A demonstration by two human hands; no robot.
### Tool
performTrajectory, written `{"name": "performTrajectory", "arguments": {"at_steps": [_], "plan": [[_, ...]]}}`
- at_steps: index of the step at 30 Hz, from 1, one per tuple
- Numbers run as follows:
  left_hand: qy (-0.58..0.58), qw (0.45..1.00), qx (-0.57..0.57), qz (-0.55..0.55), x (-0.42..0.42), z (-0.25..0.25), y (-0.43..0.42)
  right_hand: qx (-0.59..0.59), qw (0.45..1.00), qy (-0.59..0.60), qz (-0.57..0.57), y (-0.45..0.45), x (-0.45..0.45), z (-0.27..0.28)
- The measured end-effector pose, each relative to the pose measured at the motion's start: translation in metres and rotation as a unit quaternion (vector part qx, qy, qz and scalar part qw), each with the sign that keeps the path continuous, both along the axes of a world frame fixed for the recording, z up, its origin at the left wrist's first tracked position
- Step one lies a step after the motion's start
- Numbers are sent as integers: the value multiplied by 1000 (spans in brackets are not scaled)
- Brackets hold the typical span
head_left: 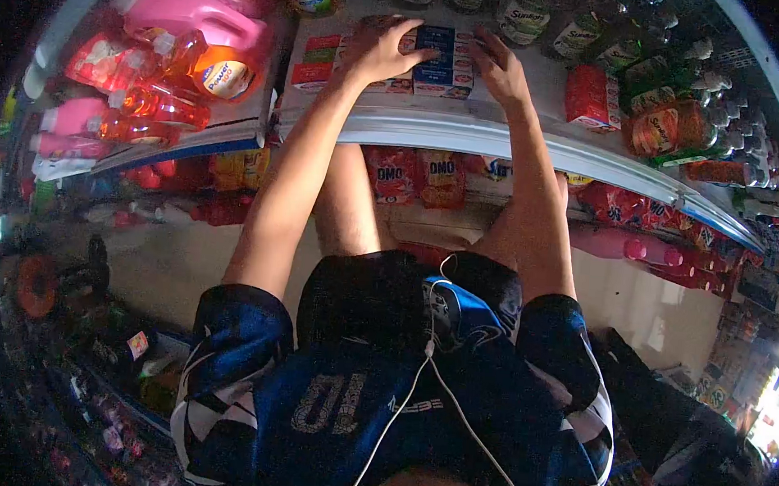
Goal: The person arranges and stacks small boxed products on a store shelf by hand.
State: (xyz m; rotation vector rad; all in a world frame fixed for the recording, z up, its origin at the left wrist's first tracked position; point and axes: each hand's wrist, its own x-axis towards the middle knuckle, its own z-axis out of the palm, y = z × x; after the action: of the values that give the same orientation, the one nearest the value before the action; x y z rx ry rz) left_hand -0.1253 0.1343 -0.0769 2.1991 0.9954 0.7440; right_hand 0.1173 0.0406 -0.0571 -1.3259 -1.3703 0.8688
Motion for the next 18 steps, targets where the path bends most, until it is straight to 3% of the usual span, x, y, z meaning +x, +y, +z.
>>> {"name": "performTrajectory", "arguments": {"at_steps": [2,5,8,11,13,14,16,17,18], "plan": [[22,999,38,8,1,2,0,17,1000,-11,-5,1,1,2],[-39,999,0,-1,3,10,-7,-24,999,-37,7,1,0,8],[19,990,137,1,2,-6,7,-29,998,-61,-8,3,1,1],[-46,996,72,-12,5,-2,3,5,999,-46,-16,8,5,-10],[16,992,112,58,5,3,4,-11,998,-66,-23,5,3,-3],[-19,999,20,29,7,12,18,-11,998,-65,-22,6,3,1],[105,994,-43,-2,5,30,41,-46,993,-113,-1,7,6,2],[119,992,30,-20,3,36,45,-48,993,-112,-1,6,5,0],[189,982,6,-21,4,48,46,-38,996,-82,-5,6,4,-2]]}}
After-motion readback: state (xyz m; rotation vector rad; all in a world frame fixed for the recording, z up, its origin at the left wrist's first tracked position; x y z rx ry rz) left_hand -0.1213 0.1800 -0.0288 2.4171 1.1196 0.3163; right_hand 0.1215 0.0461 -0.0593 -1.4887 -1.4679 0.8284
